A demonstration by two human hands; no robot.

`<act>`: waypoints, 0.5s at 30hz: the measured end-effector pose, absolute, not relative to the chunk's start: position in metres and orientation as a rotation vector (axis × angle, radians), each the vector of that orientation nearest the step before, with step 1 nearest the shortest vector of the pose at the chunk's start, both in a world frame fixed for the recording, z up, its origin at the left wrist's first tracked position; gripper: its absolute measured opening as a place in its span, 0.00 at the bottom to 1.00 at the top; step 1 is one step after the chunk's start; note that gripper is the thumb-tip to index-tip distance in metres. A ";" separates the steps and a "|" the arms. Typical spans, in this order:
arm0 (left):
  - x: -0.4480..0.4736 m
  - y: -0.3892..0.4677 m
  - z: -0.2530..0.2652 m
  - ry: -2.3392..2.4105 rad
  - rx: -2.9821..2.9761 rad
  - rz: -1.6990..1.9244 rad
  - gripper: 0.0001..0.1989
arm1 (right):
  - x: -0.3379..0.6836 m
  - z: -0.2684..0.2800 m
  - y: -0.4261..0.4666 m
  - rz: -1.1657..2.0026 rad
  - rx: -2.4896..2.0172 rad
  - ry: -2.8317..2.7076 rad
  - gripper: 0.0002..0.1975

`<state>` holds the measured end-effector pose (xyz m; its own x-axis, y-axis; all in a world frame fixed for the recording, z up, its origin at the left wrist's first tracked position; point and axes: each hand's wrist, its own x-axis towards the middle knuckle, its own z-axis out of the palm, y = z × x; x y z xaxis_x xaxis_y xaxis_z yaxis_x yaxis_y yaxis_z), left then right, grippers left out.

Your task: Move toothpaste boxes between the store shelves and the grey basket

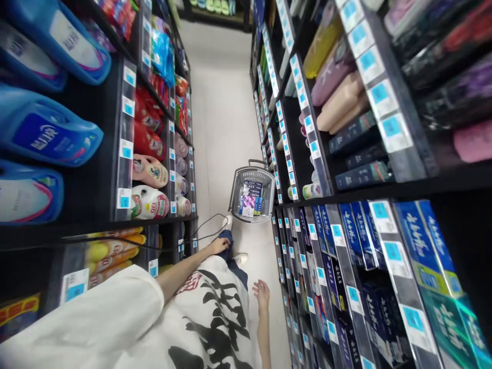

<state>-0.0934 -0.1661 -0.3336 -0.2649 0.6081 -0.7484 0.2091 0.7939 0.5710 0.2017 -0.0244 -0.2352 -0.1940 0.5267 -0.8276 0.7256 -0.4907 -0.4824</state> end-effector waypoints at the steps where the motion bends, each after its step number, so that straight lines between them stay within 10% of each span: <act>1: -0.101 -0.166 -0.339 1.825 0.588 0.436 0.15 | 0.186 -0.235 -0.017 -1.766 1.863 1.497 0.27; 15: -0.179 -0.153 -0.357 1.815 0.380 0.372 0.17 | 0.038 -0.244 0.025 -1.658 1.586 1.654 0.23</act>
